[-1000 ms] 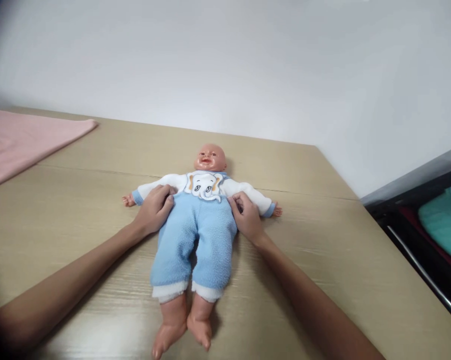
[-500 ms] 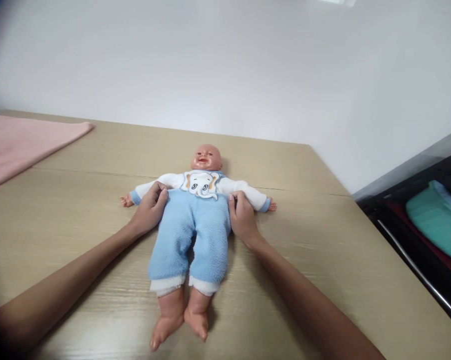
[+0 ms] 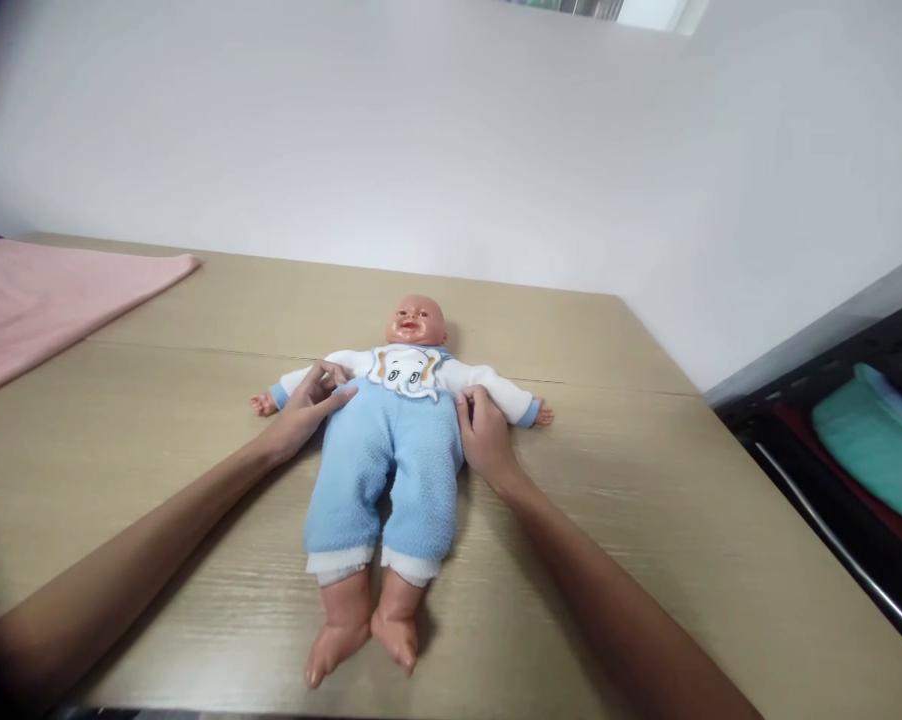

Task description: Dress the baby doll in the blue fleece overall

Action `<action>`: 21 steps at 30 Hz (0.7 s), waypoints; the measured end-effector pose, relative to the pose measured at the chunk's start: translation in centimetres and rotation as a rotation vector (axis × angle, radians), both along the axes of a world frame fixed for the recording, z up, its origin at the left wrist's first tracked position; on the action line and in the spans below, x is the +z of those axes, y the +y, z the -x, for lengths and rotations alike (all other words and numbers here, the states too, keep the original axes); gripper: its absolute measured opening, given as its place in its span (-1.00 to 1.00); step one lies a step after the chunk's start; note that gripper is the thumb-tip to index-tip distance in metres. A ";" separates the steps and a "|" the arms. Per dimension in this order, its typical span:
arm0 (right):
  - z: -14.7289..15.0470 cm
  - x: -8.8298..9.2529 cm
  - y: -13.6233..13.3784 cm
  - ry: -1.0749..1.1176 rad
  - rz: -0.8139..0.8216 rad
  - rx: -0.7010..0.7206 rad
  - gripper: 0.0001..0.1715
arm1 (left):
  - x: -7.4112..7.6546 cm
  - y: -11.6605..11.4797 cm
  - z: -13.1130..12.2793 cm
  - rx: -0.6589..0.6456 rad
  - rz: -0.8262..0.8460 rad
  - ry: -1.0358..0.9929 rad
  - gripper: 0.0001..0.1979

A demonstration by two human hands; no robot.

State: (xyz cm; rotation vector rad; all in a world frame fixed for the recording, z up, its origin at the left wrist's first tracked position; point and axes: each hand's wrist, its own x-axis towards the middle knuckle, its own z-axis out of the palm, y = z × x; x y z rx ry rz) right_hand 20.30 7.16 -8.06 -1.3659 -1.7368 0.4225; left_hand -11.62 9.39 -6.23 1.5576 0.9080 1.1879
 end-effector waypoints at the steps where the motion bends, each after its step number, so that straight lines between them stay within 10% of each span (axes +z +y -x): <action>1: 0.0 0.0 0.0 0.003 -0.004 0.000 -0.68 | 0.0 -0.1 0.0 0.022 -0.032 0.048 -0.68; 11: 0.4 0.4 -1.6 0.072 -0.106 -0.074 -0.75 | 1.6 -4.9 -0.1 0.315 -0.182 0.560 -0.57; 21: 4.2 2.9 -21.5 -0.072 0.113 0.023 -0.01 | -0.3 -23.7 -2.4 0.316 -0.124 0.569 -0.23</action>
